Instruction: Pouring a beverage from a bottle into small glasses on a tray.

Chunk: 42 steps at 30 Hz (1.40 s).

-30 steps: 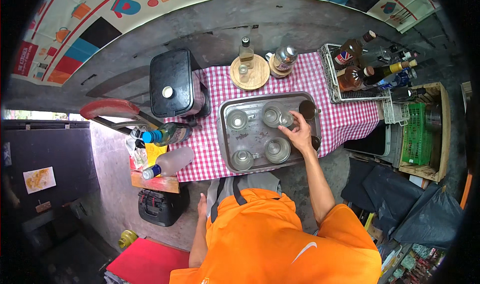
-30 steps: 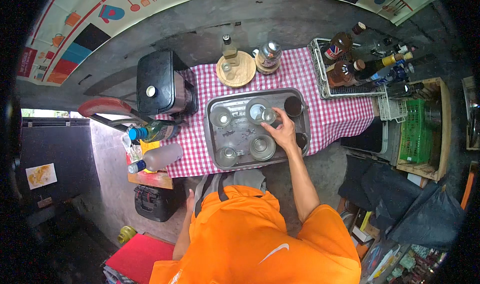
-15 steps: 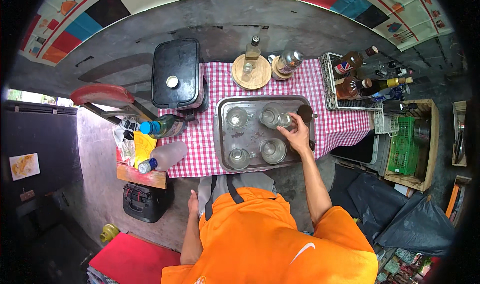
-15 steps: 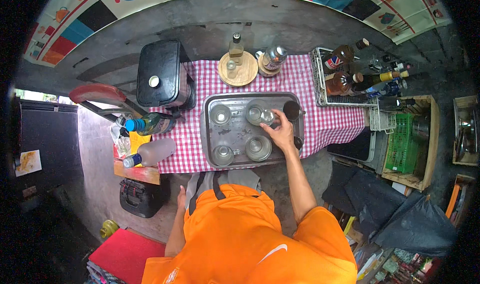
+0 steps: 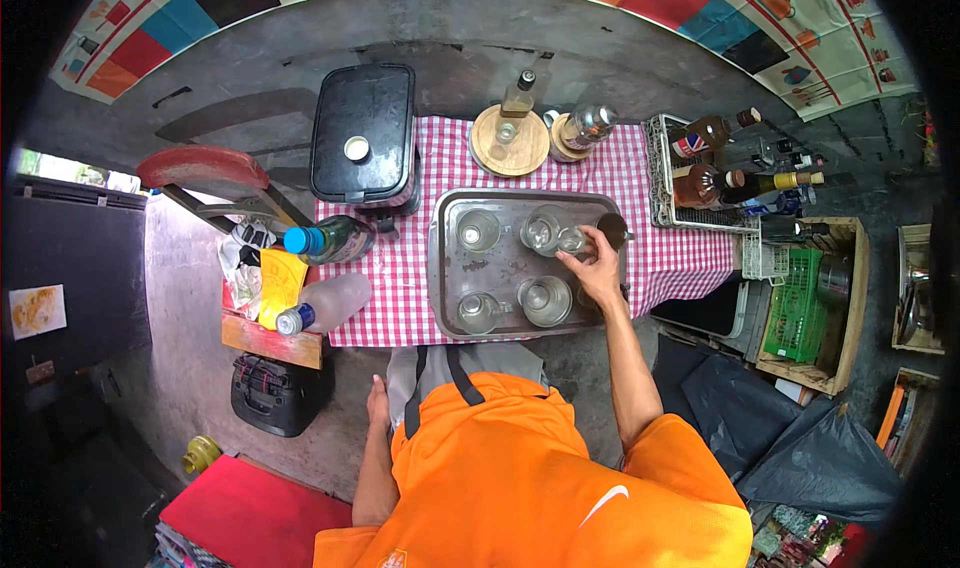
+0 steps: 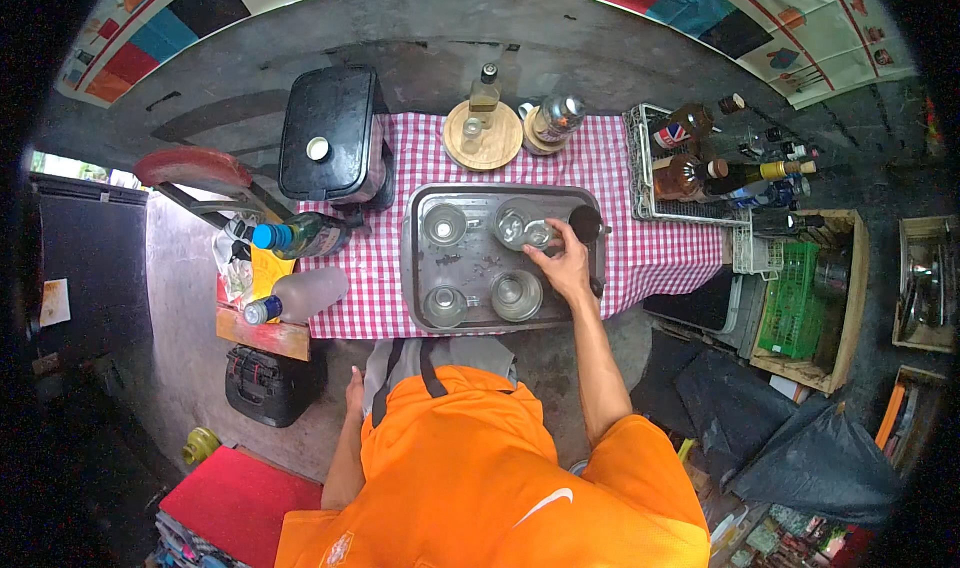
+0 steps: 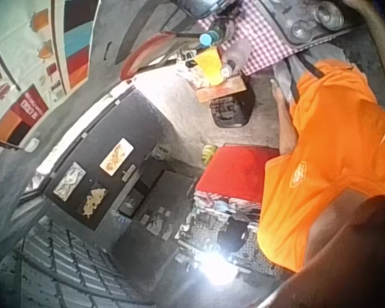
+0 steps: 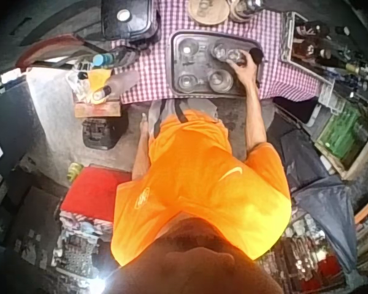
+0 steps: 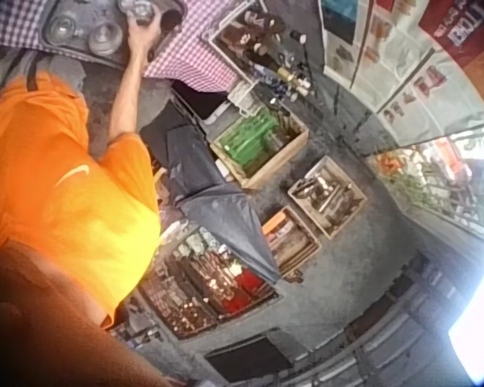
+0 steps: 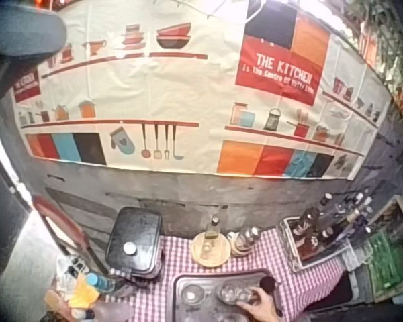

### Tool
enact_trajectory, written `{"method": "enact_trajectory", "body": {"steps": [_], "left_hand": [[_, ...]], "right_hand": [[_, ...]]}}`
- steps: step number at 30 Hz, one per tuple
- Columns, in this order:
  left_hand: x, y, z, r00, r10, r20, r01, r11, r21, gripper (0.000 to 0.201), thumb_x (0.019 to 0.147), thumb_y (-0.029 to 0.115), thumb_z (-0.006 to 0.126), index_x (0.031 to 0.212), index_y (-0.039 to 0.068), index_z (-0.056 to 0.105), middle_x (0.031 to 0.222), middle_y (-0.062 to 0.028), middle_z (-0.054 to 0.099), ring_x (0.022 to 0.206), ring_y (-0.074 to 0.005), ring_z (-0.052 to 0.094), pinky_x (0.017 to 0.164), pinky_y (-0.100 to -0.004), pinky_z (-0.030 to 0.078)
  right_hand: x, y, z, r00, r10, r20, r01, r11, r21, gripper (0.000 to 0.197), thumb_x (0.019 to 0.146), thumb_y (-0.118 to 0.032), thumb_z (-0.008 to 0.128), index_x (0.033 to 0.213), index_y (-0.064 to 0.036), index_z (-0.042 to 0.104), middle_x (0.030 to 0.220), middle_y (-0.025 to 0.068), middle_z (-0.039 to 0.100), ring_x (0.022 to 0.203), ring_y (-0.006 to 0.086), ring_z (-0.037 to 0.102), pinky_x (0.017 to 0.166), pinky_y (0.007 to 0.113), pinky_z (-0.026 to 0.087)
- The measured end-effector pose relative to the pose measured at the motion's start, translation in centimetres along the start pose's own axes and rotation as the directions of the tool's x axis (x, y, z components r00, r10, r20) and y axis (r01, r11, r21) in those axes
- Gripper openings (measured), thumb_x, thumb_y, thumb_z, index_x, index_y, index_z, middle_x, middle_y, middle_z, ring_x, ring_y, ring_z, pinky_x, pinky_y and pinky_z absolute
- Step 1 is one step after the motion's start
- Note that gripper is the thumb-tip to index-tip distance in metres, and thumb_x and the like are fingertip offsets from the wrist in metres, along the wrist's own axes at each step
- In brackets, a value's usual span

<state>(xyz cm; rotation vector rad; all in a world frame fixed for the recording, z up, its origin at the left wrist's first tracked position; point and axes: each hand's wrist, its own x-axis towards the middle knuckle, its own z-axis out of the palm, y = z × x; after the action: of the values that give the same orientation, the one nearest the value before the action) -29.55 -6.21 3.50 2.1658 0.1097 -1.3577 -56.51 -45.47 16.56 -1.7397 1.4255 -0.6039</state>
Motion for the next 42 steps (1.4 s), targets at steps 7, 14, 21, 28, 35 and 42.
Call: {"method": "enact_trajectory", "body": {"steps": [7,14,21,28,35,42], "left_hand": [[-0.4,0.1,0.2,1.0,0.0,-0.019,0.0,1.0,0.001,0.07,0.092,0.059,0.032,0.119,-0.001,0.057,0.12,-0.0163,0.058,0.114,-0.0266,0.051,0.097,-0.0354,0.036],[1.1,-1.5,0.2,1.0,0.02,0.008,-0.019,1.0,-0.019,0.072,0.092,0.061,0.032,0.119,0.0,0.057,0.12,-0.0169,0.057,0.113,-0.0268,0.051,0.097,-0.0357,0.037],[1.8,-2.1,0.1,1.0,-0.003,0.004,0.003,1.0,-0.017,0.071,0.092,0.061,0.032,0.119,0.0,0.057,0.122,-0.0169,0.056,0.114,-0.0271,0.051,0.097,-0.0359,0.036],[1.0,-0.9,0.2,1.0,-0.012,-0.007,0.012,1.0,0.003,0.07,0.092,0.059,0.032,0.12,0.0,0.057,0.124,-0.0172,0.056,0.116,-0.0273,0.05,0.098,-0.036,0.036],[1.3,-1.4,0.0,1.0,-0.014,0.025,0.015,0.999,-0.028,0.07,0.092,0.059,0.032,0.121,0.0,0.056,0.124,-0.0163,0.056,0.116,-0.0274,0.05,0.098,-0.036,0.036],[1.7,-2.2,0.1,1.0,0.016,-0.02,-0.016,1.0,0.004,0.071,0.091,0.062,0.031,0.118,0.001,0.058,0.12,-0.0164,0.058,0.113,-0.0284,0.052,0.097,-0.0369,0.037]], "right_hand": [[0.1,0.2,0.0,1.0,-0.002,0.001,0.002,1.0,0.008,0.057,0.068,-0.023,0.081,0.116,-0.0058,0.056,0.103,0.0084,0.065,0.083,0.0154,0.061,0.062,0.027,0.047],[0.0,-0.3,0.0,1.0,0.005,-0.007,-0.005,1.0,-0.022,0.057,0.068,-0.022,0.081,0.116,-0.0054,0.056,0.103,0.0078,0.066,0.084,0.0144,0.061,0.063,0.026,0.047],[0.0,-0.8,-0.1,1.0,0.016,0.011,-0.016,1.0,-0.023,0.057,0.069,-0.022,0.081,0.117,-0.0049,0.056,0.102,0.0078,0.065,0.084,0.0141,0.06,0.063,0.026,0.048],[0.1,-0.5,0.0,1.0,0.023,0.014,-0.023,1.0,-0.008,0.057,0.069,-0.022,0.081,0.117,-0.0057,0.056,0.1,0.0074,0.066,0.084,0.0142,0.06,0.064,0.027,0.048],[0.1,-0.4,0.0,1.0,0.008,0.006,-0.008,1.0,0.001,0.057,0.068,-0.022,0.081,0.117,-0.0063,0.057,0.098,0.0066,0.066,0.082,0.0135,0.059,0.066,0.027,0.047],[0.3,-0.3,0.1,0.999,0.037,0.013,-0.036,0.999,-0.026,0.056,0.068,-0.022,0.081,0.116,-0.0063,0.057,0.098,0.0061,0.066,0.082,0.0135,0.06,0.065,0.028,0.047]]}}
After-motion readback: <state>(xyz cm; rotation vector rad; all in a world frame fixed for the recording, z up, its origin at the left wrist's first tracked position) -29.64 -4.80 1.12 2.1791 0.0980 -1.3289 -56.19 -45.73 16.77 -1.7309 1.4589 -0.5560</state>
